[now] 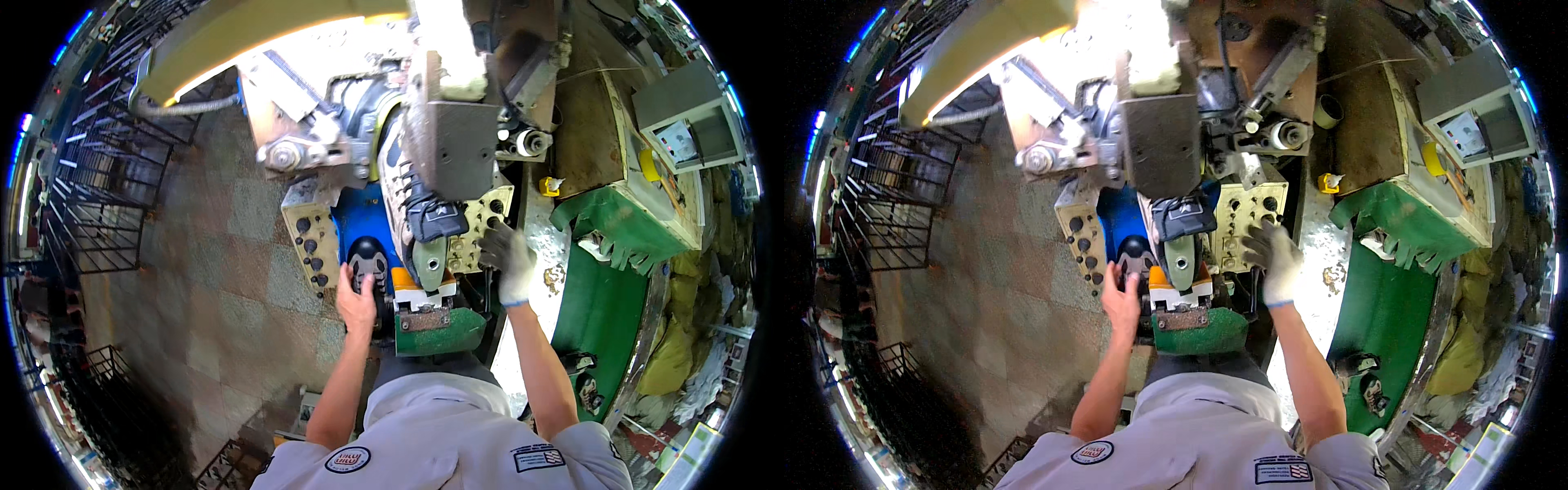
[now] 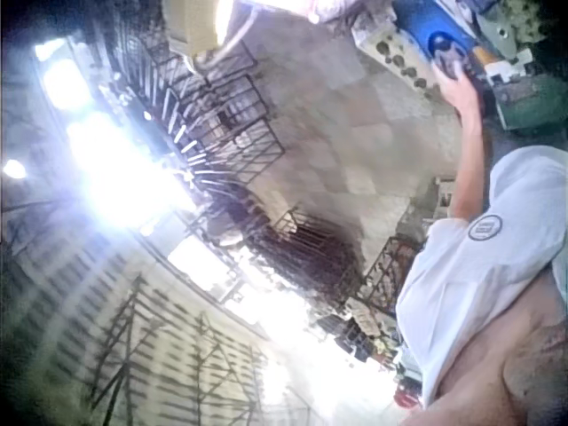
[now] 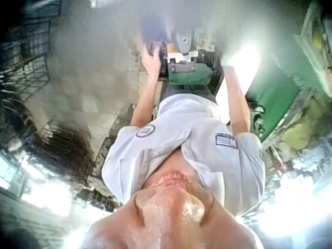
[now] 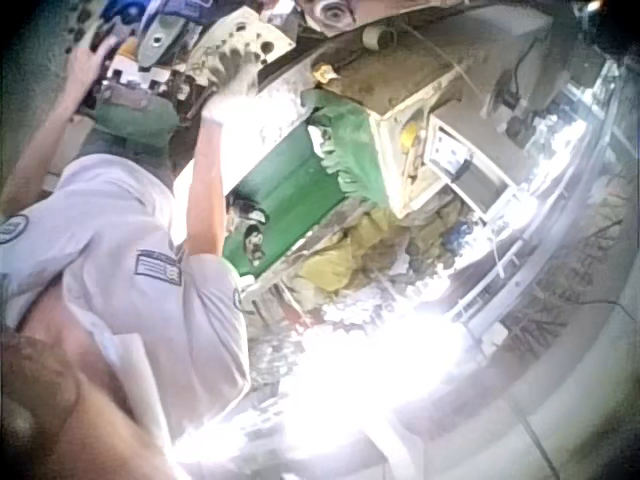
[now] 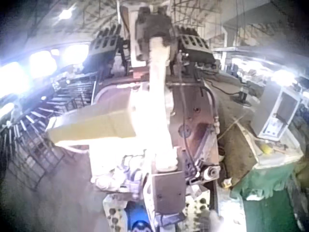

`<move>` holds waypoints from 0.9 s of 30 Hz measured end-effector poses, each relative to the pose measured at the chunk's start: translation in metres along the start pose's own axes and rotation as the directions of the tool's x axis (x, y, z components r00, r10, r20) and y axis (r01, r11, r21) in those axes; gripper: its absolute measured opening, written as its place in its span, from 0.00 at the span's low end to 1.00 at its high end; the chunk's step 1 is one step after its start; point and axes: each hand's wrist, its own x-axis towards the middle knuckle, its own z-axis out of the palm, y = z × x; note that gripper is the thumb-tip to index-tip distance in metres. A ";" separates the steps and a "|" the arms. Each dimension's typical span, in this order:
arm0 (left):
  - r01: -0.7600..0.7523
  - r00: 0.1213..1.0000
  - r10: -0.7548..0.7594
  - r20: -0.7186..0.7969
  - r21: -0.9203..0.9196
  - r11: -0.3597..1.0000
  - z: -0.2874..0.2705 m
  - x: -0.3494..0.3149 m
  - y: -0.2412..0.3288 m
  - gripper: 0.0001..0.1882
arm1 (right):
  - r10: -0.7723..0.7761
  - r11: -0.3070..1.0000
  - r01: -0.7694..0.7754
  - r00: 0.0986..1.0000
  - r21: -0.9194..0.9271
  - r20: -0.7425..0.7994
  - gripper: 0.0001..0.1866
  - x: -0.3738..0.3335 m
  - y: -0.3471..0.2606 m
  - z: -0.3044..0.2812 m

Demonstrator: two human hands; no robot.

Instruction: The person places boots one at a time into a machine to press the soles, removes them, and places the finished boots onto a conveyor belt.

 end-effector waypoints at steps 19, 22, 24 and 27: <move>0.318 0.936 -0.332 0.121 0.120 0.940 -0.071 -0.043 0.018 0.26 | 0.049 0.999 -0.047 0.989 -0.018 0.139 0.31 -0.053 -0.017 -0.027; 0.306 0.934 -0.282 0.221 -0.082 0.949 -0.160 -0.064 0.120 0.29 | 0.053 0.995 -0.073 0.967 0.074 0.251 0.34 -0.077 -0.030 -0.033; 0.319 0.928 -0.246 0.280 -0.253 0.913 -0.197 -0.075 0.162 0.29 | 0.055 0.986 -0.111 0.917 0.120 0.396 0.38 -0.095 -0.030 -0.032; 0.440 0.827 -0.047 0.560 -0.594 0.673 -0.189 -0.077 0.190 0.28 | -0.111 0.895 -0.176 0.801 0.409 0.589 0.47 -0.123 -0.045 0.004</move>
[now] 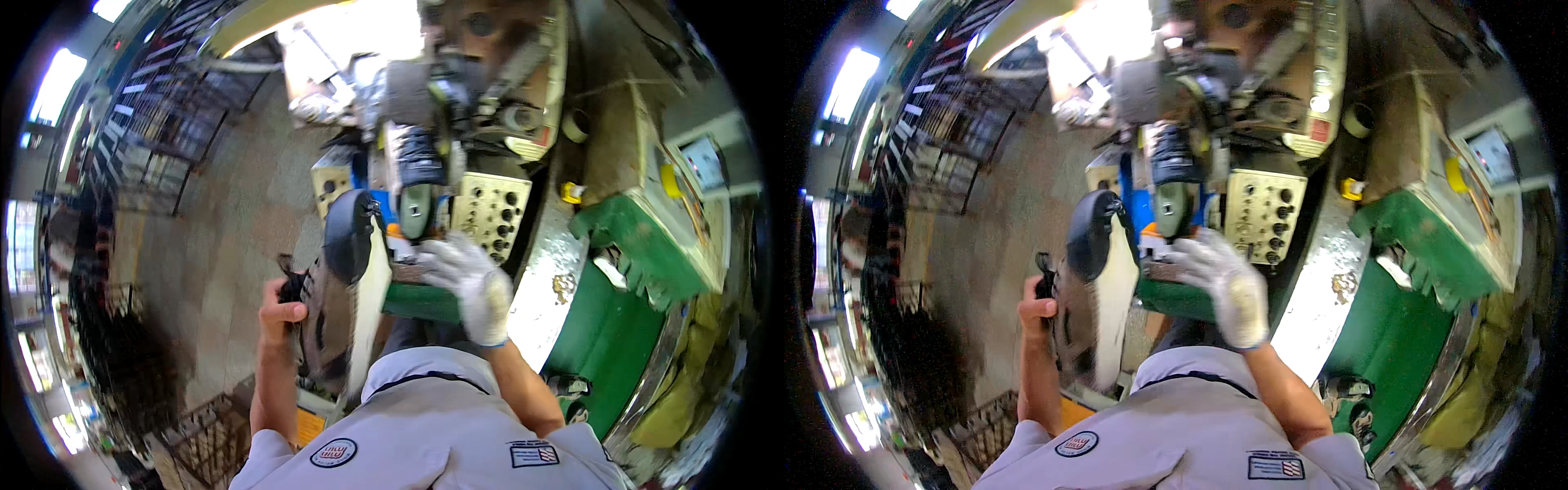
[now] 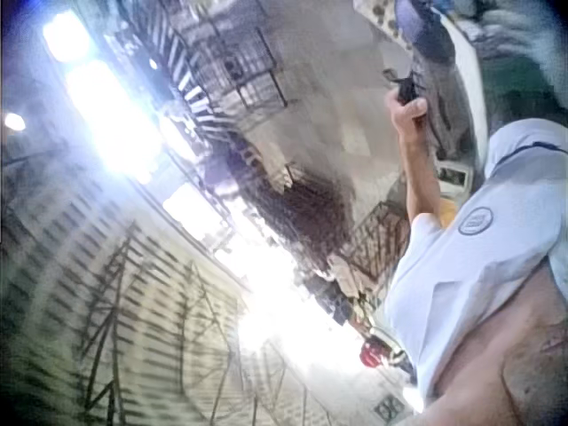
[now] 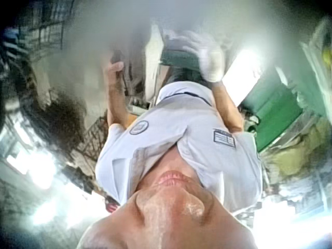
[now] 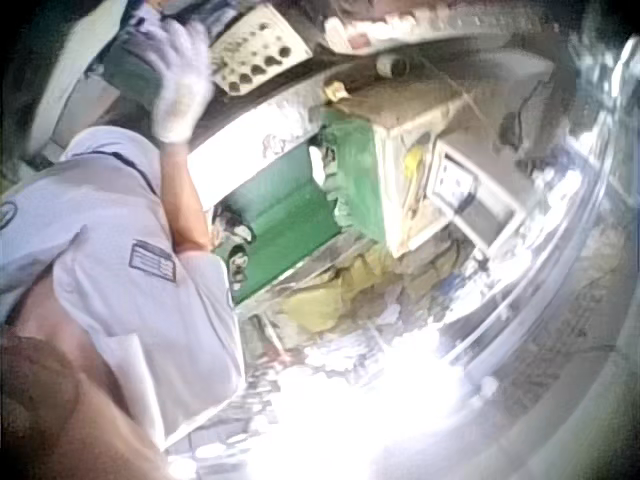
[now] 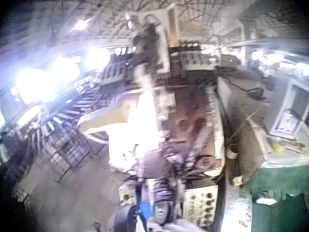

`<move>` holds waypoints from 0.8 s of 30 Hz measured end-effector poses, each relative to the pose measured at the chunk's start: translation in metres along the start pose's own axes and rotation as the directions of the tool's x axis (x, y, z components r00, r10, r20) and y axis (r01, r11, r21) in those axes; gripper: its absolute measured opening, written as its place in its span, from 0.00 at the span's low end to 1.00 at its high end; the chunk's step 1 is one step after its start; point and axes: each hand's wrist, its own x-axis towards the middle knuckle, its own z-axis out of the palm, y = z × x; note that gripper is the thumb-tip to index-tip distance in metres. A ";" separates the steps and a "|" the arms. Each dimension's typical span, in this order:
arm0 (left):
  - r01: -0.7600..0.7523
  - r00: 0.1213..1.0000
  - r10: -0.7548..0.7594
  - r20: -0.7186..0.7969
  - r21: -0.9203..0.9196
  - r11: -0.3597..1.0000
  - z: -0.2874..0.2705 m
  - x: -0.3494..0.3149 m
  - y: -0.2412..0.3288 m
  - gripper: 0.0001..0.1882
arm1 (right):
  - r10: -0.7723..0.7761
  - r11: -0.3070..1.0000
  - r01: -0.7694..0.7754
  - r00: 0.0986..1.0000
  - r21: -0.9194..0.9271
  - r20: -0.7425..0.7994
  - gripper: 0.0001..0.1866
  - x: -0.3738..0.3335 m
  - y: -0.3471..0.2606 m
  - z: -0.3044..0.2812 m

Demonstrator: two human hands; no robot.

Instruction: The person places boots one at a time into a machine to press the soles, removes them, and places the finished boots onto a conveyor belt.

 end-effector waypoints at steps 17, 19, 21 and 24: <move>-0.039 0.815 0.550 -0.183 0.929 0.367 0.133 0.167 -0.079 0.29 | 0.036 0.566 -0.800 0.269 -0.202 -0.963 0.40 -0.207 -0.166 -0.438; -0.043 0.752 0.637 -0.170 0.951 0.305 0.157 0.170 -0.084 0.21 | -0.239 0.282 -0.924 0.191 -0.257 -0.952 0.54 -0.185 -0.164 -0.495; -0.024 0.747 0.642 -0.175 0.957 0.289 0.154 0.178 -0.087 0.19 | -0.307 0.569 -0.754 0.176 -0.328 -0.935 0.59 -0.154 -0.152 -0.581; 0.054 0.758 0.626 -0.184 0.974 0.220 0.126 0.197 -0.080 0.21 | -0.372 0.869 -0.334 0.045 -0.365 -0.927 0.40 -0.073 -0.144 -0.675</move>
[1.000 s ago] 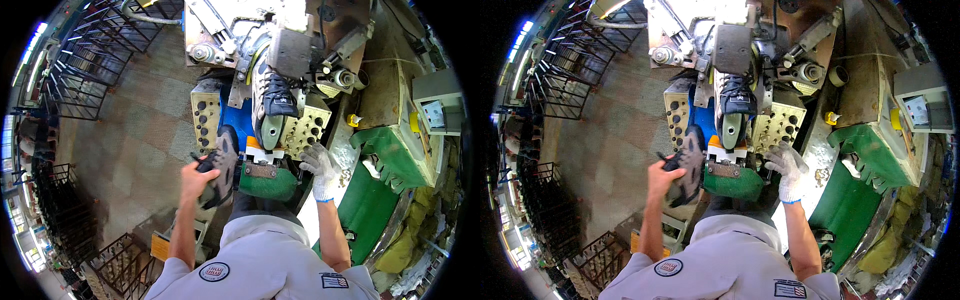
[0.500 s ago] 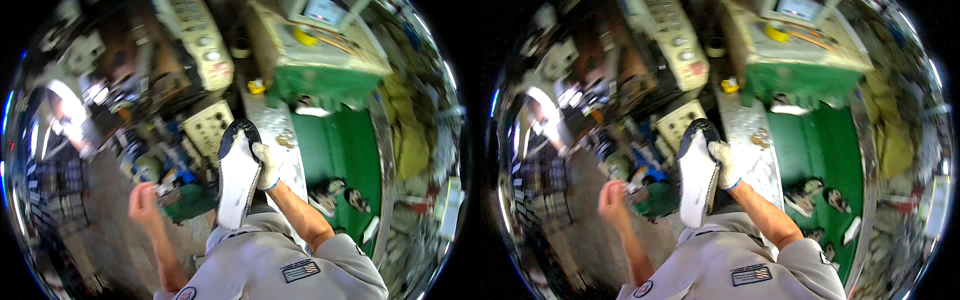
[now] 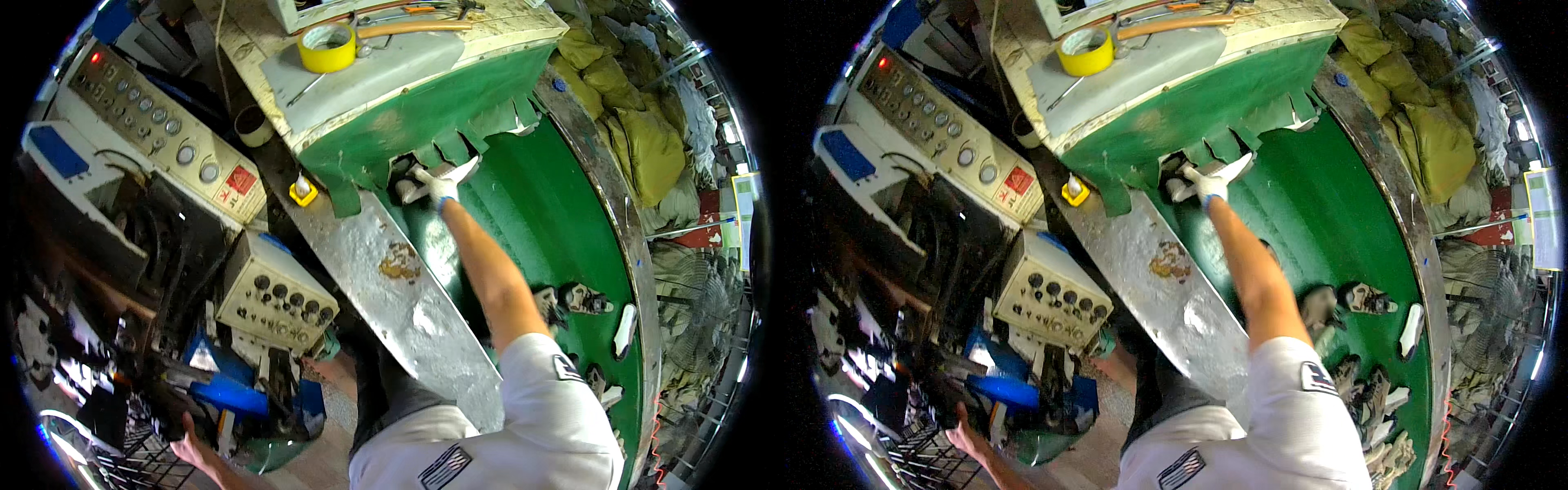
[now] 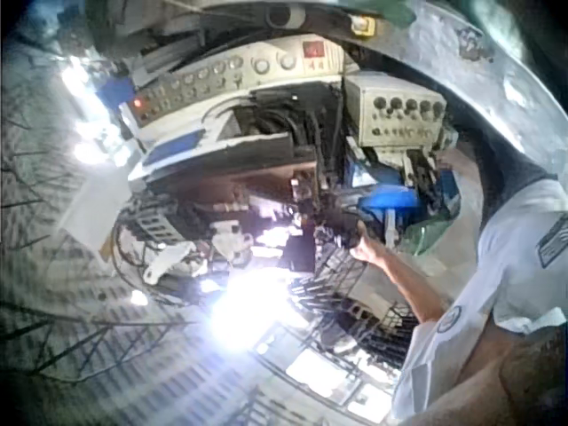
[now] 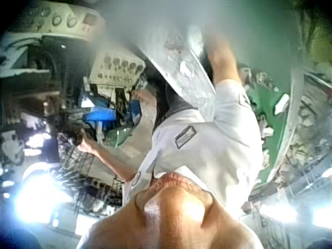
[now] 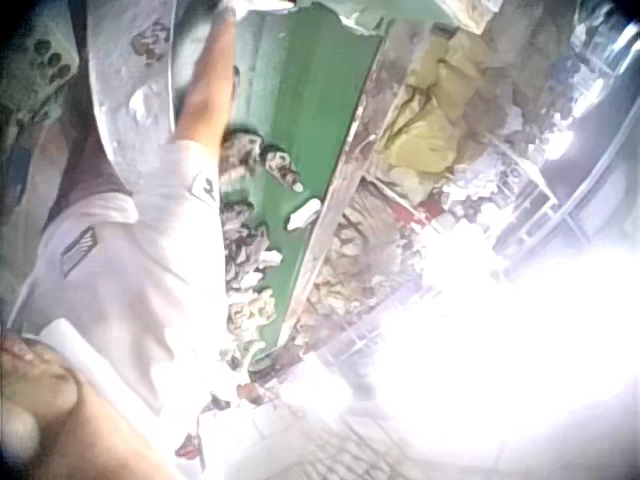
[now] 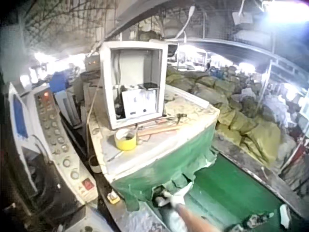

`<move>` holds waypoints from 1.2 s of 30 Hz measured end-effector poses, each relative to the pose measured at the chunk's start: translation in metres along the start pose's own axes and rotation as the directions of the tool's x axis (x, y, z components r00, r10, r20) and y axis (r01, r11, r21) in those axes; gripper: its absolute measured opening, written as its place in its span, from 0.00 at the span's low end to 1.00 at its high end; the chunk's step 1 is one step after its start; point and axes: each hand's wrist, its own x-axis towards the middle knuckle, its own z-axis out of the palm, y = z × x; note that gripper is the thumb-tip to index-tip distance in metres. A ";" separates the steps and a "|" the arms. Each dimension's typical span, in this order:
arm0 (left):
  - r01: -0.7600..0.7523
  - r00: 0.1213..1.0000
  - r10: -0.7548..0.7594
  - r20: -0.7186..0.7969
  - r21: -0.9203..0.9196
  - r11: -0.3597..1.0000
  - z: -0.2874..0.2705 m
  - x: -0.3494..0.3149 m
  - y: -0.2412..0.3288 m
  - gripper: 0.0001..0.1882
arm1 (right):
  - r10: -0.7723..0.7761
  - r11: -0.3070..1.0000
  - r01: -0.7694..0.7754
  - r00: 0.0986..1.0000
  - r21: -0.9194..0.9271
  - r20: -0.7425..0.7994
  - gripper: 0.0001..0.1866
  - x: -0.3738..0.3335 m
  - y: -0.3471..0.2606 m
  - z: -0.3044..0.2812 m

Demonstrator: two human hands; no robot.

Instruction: The person places boots one at a time into a machine to press the soles, removes them, and places the finished boots onto a conveyor belt.

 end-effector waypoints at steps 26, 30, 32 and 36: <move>0.484 0.859 -0.034 0.510 -0.791 0.374 -0.038 0.018 -0.024 0.13 | -0.047 0.832 -0.550 0.063 0.074 0.997 0.29 -0.614 -0.152 0.129; 0.419 0.908 -0.161 0.388 -0.818 0.394 -0.046 0.046 -0.038 0.19 | -0.098 0.858 -0.489 0.140 0.155 0.985 0.24 -0.646 -0.169 0.175; 0.385 0.923 -0.143 0.357 -0.860 0.334 -0.037 0.059 -0.050 0.21 | -0.132 0.862 -0.468 0.163 0.194 0.978 0.23 -0.648 -0.162 0.197; 0.323 0.945 -0.138 0.296 -0.907 0.271 -0.029 0.081 -0.047 0.24 | -0.150 0.901 -0.363 0.249 0.236 0.957 0.20 -0.656 -0.176 0.228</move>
